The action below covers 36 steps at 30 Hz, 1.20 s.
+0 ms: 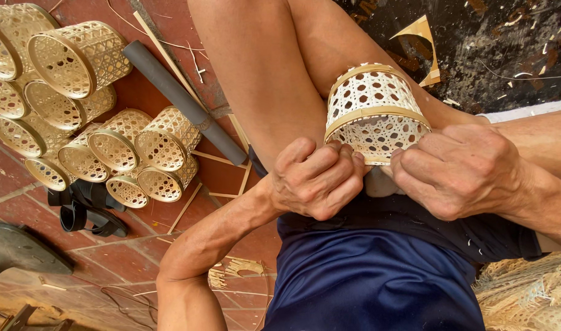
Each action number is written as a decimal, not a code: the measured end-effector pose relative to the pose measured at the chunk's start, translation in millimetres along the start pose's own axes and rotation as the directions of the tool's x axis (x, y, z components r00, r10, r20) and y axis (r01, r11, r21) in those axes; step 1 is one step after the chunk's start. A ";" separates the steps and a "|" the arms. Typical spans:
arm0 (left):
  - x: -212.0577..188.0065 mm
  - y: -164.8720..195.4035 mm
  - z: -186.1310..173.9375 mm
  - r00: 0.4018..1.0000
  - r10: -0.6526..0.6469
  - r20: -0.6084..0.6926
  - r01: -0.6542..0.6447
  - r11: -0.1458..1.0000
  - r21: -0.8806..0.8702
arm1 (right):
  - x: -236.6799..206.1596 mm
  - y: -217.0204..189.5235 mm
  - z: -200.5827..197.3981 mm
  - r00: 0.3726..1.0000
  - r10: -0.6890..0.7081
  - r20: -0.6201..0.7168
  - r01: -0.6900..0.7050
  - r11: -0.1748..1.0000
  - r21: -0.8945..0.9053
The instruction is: The person sits on the floor making woven bamboo basket bodies. They cut a thin bamboo strip with a knife, bend the strip into a ring around a gray tube, then fit and press the strip onto the rim of a perforated woven bamboo cylinder, working the binding by hand.
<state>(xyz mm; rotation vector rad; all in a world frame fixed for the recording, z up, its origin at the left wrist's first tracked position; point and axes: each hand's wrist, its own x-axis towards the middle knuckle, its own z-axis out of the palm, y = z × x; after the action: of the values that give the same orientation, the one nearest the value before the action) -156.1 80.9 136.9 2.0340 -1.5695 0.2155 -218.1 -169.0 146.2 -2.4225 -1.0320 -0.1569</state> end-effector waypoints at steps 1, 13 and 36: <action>0.0 0.4 0.2 1.000 -0.006 0.000 0.006 1.000 -0.006 | -0.3 0.4 0.7 1.000 0.001 0.000 -0.001 1.000 0.004; 1.3 -4.7 -2.7 0.999 0.022 0.048 -0.019 0.998 -0.066 | -2.8 -1.4 3.5 0.999 0.042 -0.008 -0.042 0.999 0.026; 4.7 3.3 1.2 0.986 -0.019 0.163 0.041 0.991 -0.131 | -3.0 3.0 7.6 1.000 -0.009 -0.024 0.011 0.999 0.048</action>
<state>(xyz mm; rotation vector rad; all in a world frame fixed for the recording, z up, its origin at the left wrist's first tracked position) -158.0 75.9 139.1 2.0103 -1.6017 -0.0668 -218.8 -169.0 137.5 -2.3672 -1.0260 -0.1618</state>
